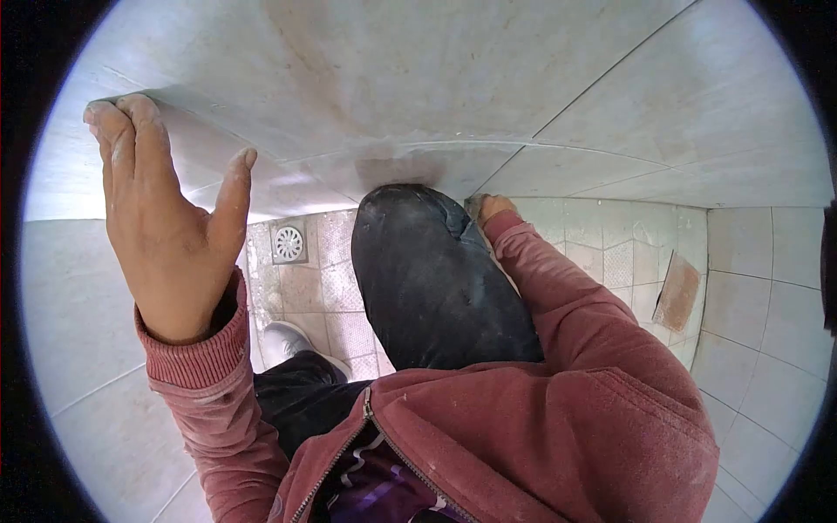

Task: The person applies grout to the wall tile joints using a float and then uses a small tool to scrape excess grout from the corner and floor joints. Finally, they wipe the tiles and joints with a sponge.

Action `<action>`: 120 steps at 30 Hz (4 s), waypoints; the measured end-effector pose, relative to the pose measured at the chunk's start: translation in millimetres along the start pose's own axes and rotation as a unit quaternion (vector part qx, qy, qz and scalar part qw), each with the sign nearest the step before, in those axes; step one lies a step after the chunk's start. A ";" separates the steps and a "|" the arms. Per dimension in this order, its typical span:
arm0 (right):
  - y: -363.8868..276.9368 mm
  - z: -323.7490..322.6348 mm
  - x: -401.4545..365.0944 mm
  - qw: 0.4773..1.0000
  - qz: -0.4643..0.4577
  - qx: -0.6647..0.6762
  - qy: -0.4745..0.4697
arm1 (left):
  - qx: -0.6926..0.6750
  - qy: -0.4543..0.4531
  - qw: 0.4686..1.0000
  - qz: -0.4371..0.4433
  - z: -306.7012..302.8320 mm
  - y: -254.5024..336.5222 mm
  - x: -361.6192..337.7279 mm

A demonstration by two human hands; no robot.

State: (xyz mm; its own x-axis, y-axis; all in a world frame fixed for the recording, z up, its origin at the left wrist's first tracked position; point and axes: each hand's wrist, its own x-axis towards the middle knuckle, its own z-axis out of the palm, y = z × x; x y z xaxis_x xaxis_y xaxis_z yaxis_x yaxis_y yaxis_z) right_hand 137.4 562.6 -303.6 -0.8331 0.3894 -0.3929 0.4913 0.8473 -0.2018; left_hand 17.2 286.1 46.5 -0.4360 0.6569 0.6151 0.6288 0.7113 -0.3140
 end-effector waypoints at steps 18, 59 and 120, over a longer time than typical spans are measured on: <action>-2.6 23.6 -1.3 1.000 -0.011 -0.011 0.023 | 0.055 -0.046 0.997 -0.003 -1.7 3.6 1.5; 25.6 48.8 15.8 0.928 0.199 0.309 0.067 | 0.089 -0.038 0.995 -0.010 0.3 9.0 5.6; 20.9 64.6 -14.2 0.878 0.175 0.428 0.122 | 0.070 -0.035 0.997 -0.006 2.7 10.2 6.2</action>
State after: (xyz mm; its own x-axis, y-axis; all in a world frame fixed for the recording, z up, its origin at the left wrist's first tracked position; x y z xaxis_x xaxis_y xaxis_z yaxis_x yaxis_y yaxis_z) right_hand 175.9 551.4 -360.2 -0.5716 0.7257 -0.3830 0.6527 0.1192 -0.7482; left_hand 19.1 298.1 45.1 -0.4897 0.6612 0.5683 0.5294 0.7434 -0.4088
